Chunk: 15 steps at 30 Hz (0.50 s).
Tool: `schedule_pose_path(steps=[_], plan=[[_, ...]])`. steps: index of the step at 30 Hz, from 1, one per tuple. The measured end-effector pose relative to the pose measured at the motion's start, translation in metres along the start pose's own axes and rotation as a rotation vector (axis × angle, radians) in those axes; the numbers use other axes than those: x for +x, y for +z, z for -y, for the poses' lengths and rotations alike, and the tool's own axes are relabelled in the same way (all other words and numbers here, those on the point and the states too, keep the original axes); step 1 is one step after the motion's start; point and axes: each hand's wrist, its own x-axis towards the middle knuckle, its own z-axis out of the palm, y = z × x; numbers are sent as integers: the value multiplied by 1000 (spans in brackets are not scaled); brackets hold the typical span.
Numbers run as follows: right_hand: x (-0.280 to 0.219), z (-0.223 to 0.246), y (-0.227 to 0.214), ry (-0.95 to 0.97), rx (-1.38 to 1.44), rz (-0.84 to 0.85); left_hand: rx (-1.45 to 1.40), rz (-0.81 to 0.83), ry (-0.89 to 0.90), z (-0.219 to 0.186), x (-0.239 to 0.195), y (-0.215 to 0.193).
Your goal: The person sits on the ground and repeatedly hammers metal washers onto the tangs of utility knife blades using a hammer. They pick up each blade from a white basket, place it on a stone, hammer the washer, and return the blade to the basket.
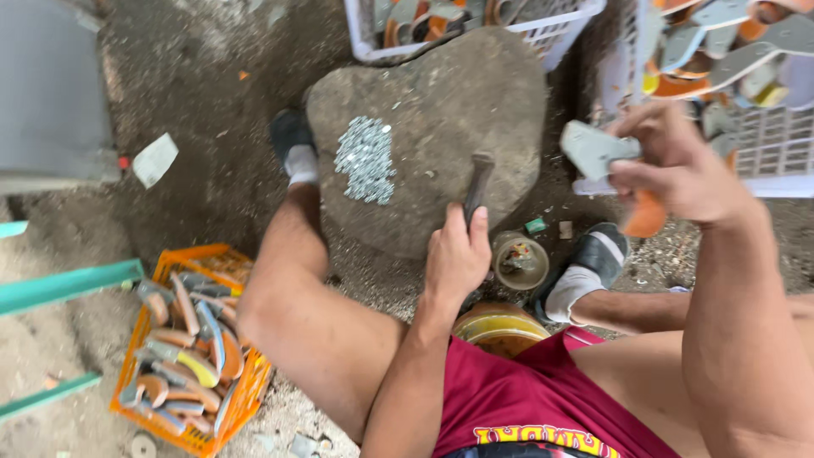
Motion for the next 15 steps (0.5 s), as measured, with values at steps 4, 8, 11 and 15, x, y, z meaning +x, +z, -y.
schedule_pose_path(steps=[4, 8, 11, 15], plan=[[35, -27, 49, 218, -186, -33, -37, 62, -17, 1, -9, -8], [45, -36, 62, 187, -244, -120, 32, 70, 79, 0, -10, -10], [52, -30, 61, 216, -326, -139, 69, 66, 84, -2, -6, -6], [56, -28, 66, 201, -419, -139, 60, 18, 28, -1, -6, 1]])
